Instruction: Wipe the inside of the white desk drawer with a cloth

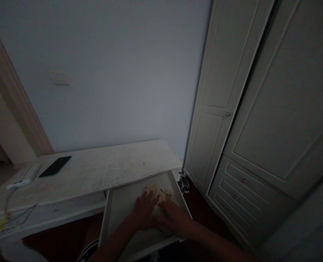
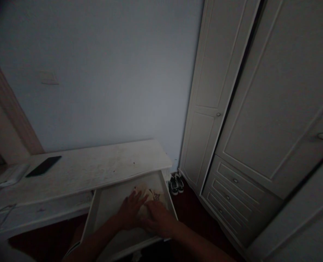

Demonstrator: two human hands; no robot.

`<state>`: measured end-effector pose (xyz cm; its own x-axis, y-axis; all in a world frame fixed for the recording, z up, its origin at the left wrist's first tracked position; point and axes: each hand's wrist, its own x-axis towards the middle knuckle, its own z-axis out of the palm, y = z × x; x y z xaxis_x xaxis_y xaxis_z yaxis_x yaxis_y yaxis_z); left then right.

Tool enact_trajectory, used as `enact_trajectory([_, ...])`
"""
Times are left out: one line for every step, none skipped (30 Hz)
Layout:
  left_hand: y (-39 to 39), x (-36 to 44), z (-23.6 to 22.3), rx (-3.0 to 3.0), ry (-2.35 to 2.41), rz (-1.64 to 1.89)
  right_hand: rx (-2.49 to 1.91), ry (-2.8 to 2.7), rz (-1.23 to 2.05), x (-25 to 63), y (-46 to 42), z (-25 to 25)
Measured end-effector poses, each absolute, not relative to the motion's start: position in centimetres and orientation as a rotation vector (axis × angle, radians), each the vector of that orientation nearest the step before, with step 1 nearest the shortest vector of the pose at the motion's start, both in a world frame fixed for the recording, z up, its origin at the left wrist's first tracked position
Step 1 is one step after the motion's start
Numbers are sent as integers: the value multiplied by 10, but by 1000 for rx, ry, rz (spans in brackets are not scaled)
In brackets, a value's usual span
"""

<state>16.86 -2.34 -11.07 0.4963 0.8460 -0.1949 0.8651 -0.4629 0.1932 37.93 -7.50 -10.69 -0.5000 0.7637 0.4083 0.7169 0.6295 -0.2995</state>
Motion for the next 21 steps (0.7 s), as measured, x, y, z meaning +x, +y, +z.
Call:
enact_trajectory([-18, 181, -115, 2493, 1408, -108, -1123, -2375, 192, 385, -88, -117])
enact_trajectory([-13, 193, -121, 2516, 1359, -107, -1089, -2412, 220, 390, -99, -130])
enact_trajectory([-9, 204, -126, 2544, 1305, -105, -1006, -2479, 176, 392, -108, -145])
enact_trajectory([-6, 214, -131, 2576, 1243, -101, -955, -2513, 60, 392, -113, -162])
enact_trajectory([-3, 221, -136, 2611, 1177, -93, -949, -2496, -87, 391, -117, -178])
enact_trajectory([0, 227, -139, 2646, 1107, -83, -952, -2468, -220, 388, -117, -193])
enact_trajectory([3, 231, -142, 2677, 1041, -72, -959, -2439, -329, 384, -117, -207])
enact_trajectory([5, 232, -144, 2701, 987, -59, -974, -2400, -415, 380, -115, -218])
enact_trajectory([8, 233, -145, 2714, 956, -42, -993, -2365, -474, 375, -112, -226])
enact_trajectory([10, 233, -146, 2714, 957, -24, -999, -2332, -516, 371, -110, -231])
enact_trajectory([11, 233, -146, 2703, 988, -7, -994, -2307, -547, 367, -108, -233])
enact_trajectory([12, 233, -145, 2687, 1036, 10, -983, -2288, -569, 364, -107, -233])
enact_trajectory([13, 234, -144, 2668, 1095, 33, -965, -2276, -585, 362, -106, -231])
enact_trajectory([14, 235, -142, 2651, 1153, 57, -946, -2269, -591, 360, -106, -228])
enact_trajectory([15, 235, -140, 2634, 1210, 81, -933, -2264, -585, 359, -107, -224])
enact_trajectory([16, 235, -137, 2616, 1271, 108, -928, -2262, -568, 358, -108, -221])
enact_trajectory([17, 233, -134, 2594, 1341, 134, -935, -2261, -548, 358, -109, -218])
enact_trajectory([19, 229, -131, 2567, 1422, 160, -938, -2263, -534, 358, -110, -215])
enact_trajectory([21, 223, -127, 2536, 1508, 181, -946, -2269, -526, 358, -111, -213])
enact_trajectory([22, 215, -124, 2503, 1592, 197, -964, -2277, -525, 358, -112, -212])
enact_trajectory([23, 205, -120, 2471, 1670, 205, -982, -2288, -527, 357, -112, -211])
